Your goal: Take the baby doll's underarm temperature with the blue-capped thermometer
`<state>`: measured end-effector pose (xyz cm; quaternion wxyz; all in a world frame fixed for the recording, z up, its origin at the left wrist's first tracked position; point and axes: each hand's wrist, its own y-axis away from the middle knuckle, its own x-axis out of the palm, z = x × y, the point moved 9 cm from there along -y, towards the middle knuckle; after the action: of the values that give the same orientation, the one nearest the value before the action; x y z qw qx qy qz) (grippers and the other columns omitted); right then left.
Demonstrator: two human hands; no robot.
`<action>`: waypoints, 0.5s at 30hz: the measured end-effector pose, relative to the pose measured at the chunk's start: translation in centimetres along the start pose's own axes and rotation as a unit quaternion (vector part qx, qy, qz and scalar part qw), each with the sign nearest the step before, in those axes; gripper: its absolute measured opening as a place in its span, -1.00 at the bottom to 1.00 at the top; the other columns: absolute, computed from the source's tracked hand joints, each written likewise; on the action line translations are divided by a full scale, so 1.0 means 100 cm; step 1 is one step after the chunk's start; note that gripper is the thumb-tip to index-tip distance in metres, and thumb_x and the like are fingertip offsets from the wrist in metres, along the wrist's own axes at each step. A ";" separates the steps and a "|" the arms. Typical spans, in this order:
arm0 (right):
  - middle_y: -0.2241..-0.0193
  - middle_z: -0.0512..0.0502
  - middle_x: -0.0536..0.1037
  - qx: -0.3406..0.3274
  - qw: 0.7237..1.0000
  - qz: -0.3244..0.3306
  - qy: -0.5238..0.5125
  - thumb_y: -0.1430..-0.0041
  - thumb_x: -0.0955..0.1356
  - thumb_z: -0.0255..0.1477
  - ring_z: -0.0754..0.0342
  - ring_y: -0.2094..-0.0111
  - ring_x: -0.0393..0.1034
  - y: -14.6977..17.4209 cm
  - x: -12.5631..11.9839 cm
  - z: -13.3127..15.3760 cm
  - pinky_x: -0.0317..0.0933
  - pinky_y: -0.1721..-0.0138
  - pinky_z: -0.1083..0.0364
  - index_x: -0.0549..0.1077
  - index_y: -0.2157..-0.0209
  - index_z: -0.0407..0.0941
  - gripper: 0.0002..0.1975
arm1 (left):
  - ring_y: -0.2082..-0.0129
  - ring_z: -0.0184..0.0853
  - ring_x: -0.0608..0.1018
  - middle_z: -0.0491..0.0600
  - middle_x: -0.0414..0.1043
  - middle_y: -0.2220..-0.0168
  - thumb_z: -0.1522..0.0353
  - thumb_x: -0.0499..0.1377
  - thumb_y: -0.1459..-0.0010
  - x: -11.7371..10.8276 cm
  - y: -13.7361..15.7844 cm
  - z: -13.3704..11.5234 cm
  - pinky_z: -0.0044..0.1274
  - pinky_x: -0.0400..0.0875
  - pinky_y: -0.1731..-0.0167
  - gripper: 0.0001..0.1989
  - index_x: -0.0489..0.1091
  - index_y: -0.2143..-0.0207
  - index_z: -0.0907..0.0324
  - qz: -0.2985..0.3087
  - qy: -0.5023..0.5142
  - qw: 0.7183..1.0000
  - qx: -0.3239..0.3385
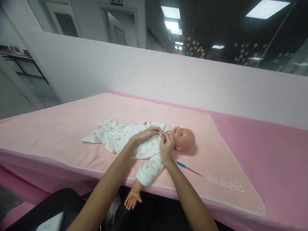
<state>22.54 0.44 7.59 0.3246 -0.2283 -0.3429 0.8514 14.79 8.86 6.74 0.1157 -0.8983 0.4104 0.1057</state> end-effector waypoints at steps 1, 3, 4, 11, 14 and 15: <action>0.37 -0.11 0.45 -0.004 1.000 -0.005 -0.002 -0.15 0.18 -0.48 0.09 0.31 0.35 0.000 -0.001 0.000 0.26 0.28 0.11 0.45 0.37 -0.14 -0.78 | 0.32 -0.34 0.38 -0.06 0.35 0.40 0.38 0.05 0.07 0.000 0.000 0.000 -0.55 0.26 0.28 -0.85 0.36 0.44 0.23 -0.001 0.007 1.000 0.005; 0.33 -0.14 0.43 -0.008 1.000 -0.017 -0.005 -0.15 0.18 -0.47 0.08 0.27 0.34 0.000 -0.002 0.000 0.27 0.25 0.10 0.47 0.35 -0.14 -0.76 | 0.31 -0.34 0.40 -0.06 0.36 0.39 0.39 0.06 0.07 -0.001 0.000 0.000 -0.54 0.27 0.26 -0.84 0.38 0.40 0.23 -0.002 0.025 1.000 0.012; 0.31 -0.15 0.43 -0.008 1.000 -0.019 -0.005 -0.15 0.19 -0.47 0.08 0.25 0.34 0.000 -0.002 -0.001 0.28 0.25 0.09 0.48 0.34 -0.15 -0.76 | 0.31 -0.34 0.40 -0.06 0.37 0.38 0.40 0.07 0.07 -0.002 0.000 0.001 -0.54 0.27 0.26 -0.82 0.39 0.38 0.23 -0.004 0.032 0.999 0.012; 0.31 -0.14 0.43 -0.001 1.000 0.004 -0.001 -0.12 0.22 -0.42 0.14 0.40 0.34 -0.001 0.003 -0.003 0.26 0.43 0.16 0.49 0.30 -0.16 -0.77 | 0.34 -0.37 0.43 -0.05 0.41 0.40 0.45 0.13 0.08 -0.007 -0.002 0.008 -0.56 0.29 0.30 -0.74 0.39 0.26 0.25 -0.033 0.060 0.998 0.005; 0.37 -0.10 0.44 0.002 1.000 0.014 0.012 -0.10 0.23 -0.42 0.18 0.51 0.29 -0.002 0.003 -0.003 0.22 0.46 0.16 0.47 0.32 -0.17 -0.79 | 0.34 -0.38 0.43 -0.06 0.40 0.38 0.45 0.14 0.08 -0.005 0.000 0.008 -0.57 0.29 0.30 -0.70 0.37 0.20 0.23 -0.029 0.070 0.997 0.010; 0.42 -0.08 0.45 0.007 1.000 0.017 0.015 -0.09 0.24 -0.43 0.19 0.55 0.26 -0.002 0.004 -0.004 0.21 0.47 0.16 0.46 0.31 -0.17 -0.80 | 0.33 -0.38 0.43 -0.06 0.40 0.37 0.44 0.15 0.07 -0.004 0.000 0.006 -0.57 0.29 0.29 -0.69 0.36 0.19 0.22 -0.025 0.077 0.997 0.014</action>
<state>22.63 1.03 7.42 0.3170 -0.2447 -0.3280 0.8556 14.40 9.33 6.25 0.0985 -0.9123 0.3965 0.0275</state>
